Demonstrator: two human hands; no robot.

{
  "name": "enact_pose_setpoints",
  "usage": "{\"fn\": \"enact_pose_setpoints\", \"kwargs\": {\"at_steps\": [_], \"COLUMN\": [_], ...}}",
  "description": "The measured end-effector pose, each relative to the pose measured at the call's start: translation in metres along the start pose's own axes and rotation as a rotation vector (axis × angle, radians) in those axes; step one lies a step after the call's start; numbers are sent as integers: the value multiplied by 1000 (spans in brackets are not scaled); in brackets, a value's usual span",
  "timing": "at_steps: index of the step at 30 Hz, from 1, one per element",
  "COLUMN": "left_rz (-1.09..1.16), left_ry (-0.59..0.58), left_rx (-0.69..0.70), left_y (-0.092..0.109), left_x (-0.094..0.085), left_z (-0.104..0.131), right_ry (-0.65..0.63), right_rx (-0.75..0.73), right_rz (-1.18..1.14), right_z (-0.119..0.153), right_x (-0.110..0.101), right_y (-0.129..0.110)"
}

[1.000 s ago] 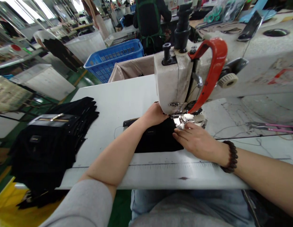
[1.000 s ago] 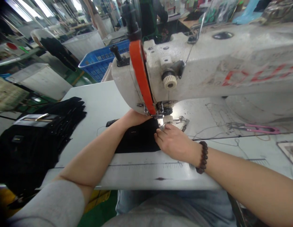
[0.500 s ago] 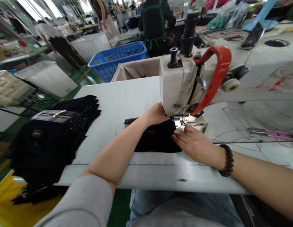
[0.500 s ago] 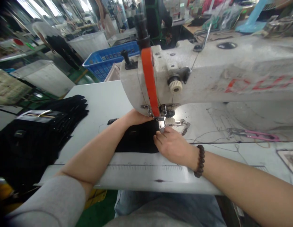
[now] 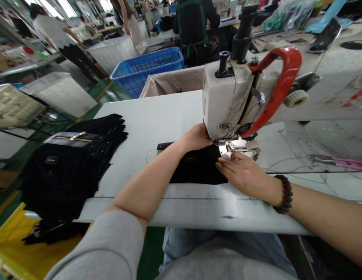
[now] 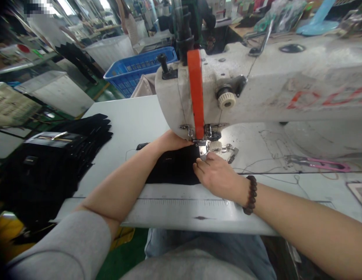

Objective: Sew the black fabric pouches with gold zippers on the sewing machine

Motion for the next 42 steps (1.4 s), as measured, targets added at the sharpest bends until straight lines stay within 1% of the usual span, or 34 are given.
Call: {"fn": "enact_pose_setpoints", "kwargs": {"at_steps": [10,15,19,29,35,39,42], "left_rz": [-59,-20,16,14,-53,-53,-39], "left_ry": [-34,-11,-11,7,-8,11,24], "left_rx": [-56,-27,-16,9,-1,28,38], "left_y": [-3,-2,-3,-4,-7,-6,-6], "left_x": [3,2,2,2,4,4,3], "left_z": [-1,-1,0,-2,-3,-3,-3], "right_ry": [6,41,43,25,26,34,8], "right_rx": [0,10,8,7,4,12,23], "right_rz": [22,14,17,26,36,31,21], "right_z": [-1,-2,-2,-1,-1,-1,-1], "right_x": [0,-3,-2,-1,1,0,1], "right_y": [-1,0,0,0,1,1,2]}}
Point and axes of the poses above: each hand's wrist, its own z-axis away from the middle knuckle, its own x-axis out of the palm, y = z × x, the point moved 7 cm from there along -z, towards the middle knuckle, and after that the axes turned 3 degrees about x, right-handed, at the moved point
